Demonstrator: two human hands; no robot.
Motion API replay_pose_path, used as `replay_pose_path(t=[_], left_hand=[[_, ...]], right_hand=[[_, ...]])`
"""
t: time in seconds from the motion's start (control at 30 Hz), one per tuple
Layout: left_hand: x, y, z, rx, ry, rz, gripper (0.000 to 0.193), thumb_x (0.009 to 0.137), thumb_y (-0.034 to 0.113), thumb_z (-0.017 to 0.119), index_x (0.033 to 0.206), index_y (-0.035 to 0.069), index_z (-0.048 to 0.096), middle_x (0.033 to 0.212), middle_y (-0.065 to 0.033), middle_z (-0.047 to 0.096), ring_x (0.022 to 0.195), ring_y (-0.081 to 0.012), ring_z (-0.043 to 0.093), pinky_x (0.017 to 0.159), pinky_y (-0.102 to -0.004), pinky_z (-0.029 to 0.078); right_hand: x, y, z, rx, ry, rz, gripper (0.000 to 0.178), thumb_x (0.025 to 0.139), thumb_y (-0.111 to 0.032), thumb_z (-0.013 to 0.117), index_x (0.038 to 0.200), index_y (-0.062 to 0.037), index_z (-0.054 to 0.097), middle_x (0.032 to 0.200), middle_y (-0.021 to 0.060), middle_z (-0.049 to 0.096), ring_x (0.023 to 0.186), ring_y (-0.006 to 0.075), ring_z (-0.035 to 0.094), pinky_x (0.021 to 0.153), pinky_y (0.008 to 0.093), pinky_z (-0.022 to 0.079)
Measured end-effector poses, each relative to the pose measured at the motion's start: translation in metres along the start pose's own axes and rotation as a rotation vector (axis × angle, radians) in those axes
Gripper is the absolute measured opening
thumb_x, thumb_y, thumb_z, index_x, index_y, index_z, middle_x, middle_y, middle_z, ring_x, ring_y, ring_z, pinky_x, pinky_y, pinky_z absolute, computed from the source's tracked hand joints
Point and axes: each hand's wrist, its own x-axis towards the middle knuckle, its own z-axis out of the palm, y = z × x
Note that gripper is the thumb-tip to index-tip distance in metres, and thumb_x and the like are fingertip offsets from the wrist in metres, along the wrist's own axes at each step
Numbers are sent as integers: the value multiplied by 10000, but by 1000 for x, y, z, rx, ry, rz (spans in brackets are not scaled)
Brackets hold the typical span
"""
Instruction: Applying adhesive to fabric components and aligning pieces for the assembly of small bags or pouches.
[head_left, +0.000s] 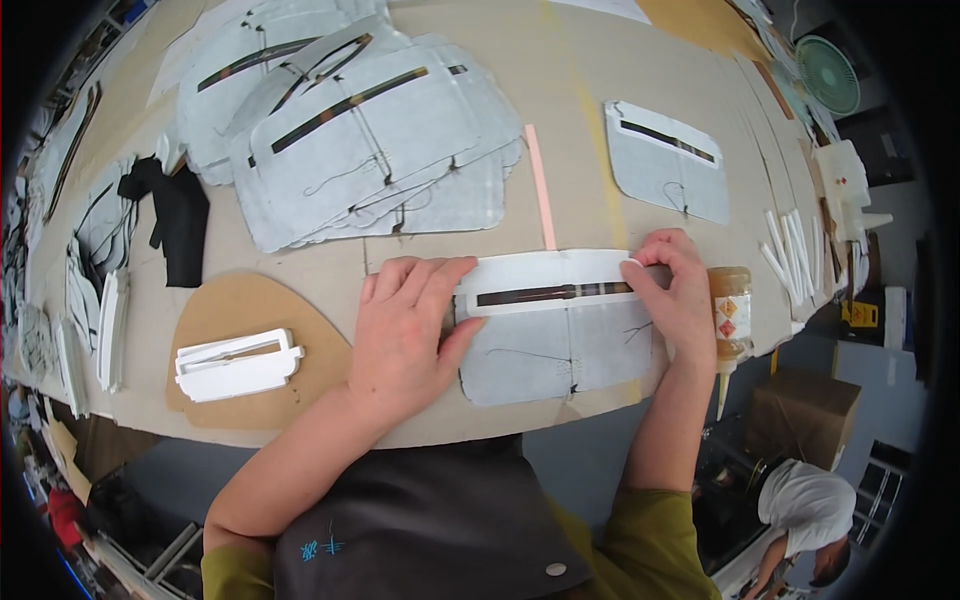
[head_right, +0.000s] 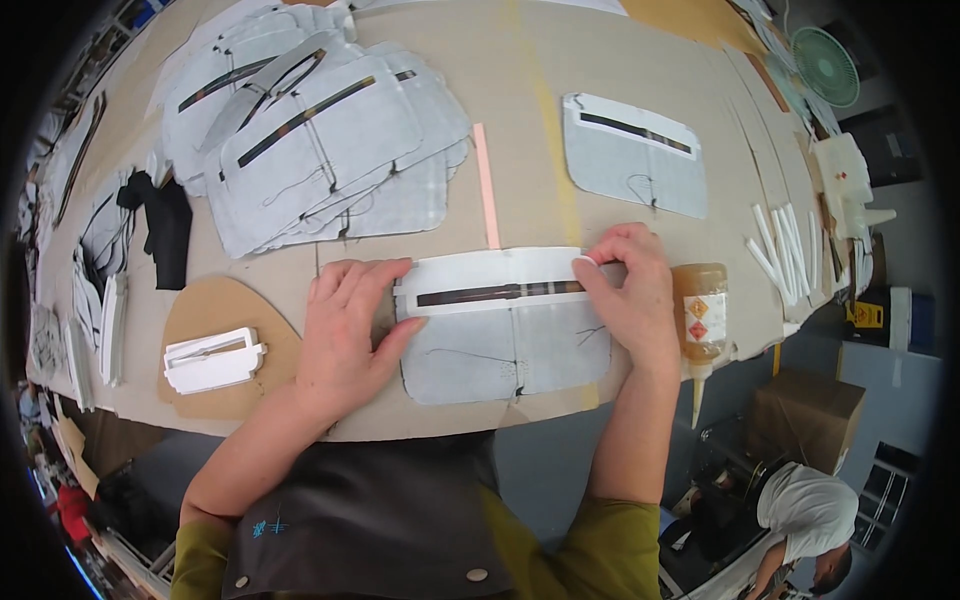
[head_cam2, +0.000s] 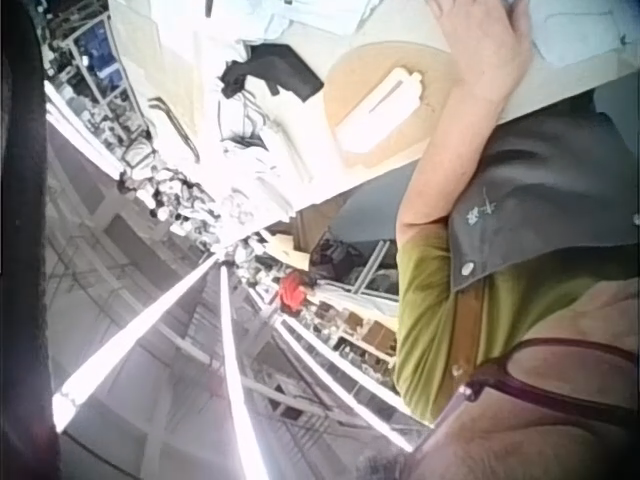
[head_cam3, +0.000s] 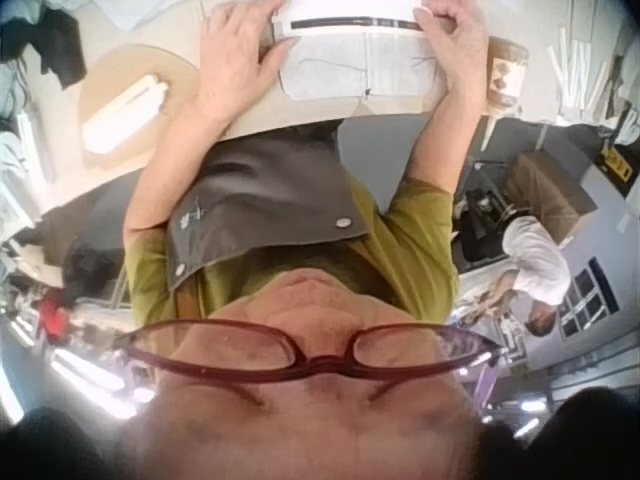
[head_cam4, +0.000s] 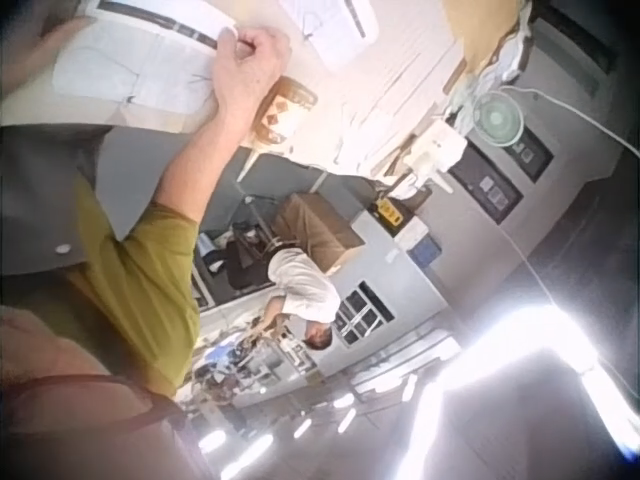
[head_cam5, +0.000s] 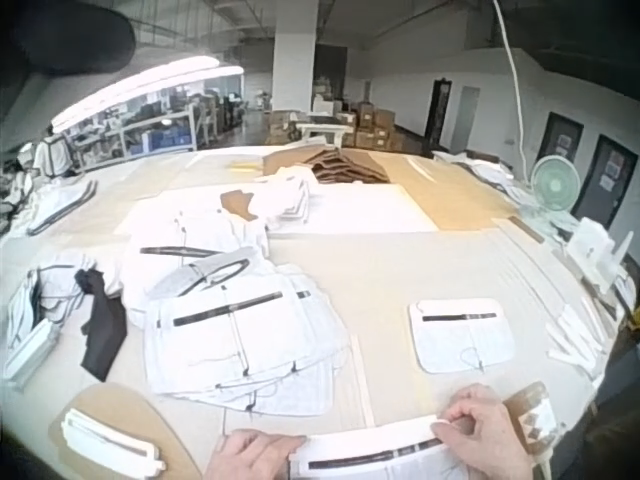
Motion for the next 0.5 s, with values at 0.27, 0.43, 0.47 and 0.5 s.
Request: replay_pose_path(t=[0.27,0.43,0.47,0.5], left_hand=[[-2,2,-4,59,-29,-16,523,768,131,747,1264,87,587,1155,-49,621,1053,-281,509,894,-399,386],[-3,2,-5,71,-33,11,444,765,127,742,1200,113,656,1166,-16,624,1050,-269,506,890,-395,382],[-3,2,-4,67,-28,8,417,765,125,741,1177,120,674,1167,-9,625,1053,-268,506,888,-397,383],[-3,2,-3,65,-29,9,417,765,125,741,1177,120,674,1167,-9,625,1053,-268,506,888,-397,383]], right_hand=[[0,0,5,53,2,98,100,732,-39,741,763,-1,654,977,81,589,973,230,575,871,324,448],[1,3,4,59,-3,90,97,728,-34,740,763,-2,656,973,79,589,976,228,571,871,322,446],[0,4,4,59,-3,86,97,726,-34,740,765,-2,658,971,79,588,976,227,570,871,320,445],[1,5,4,57,-2,87,97,726,-34,740,765,-2,658,971,79,588,976,227,570,871,320,445]])
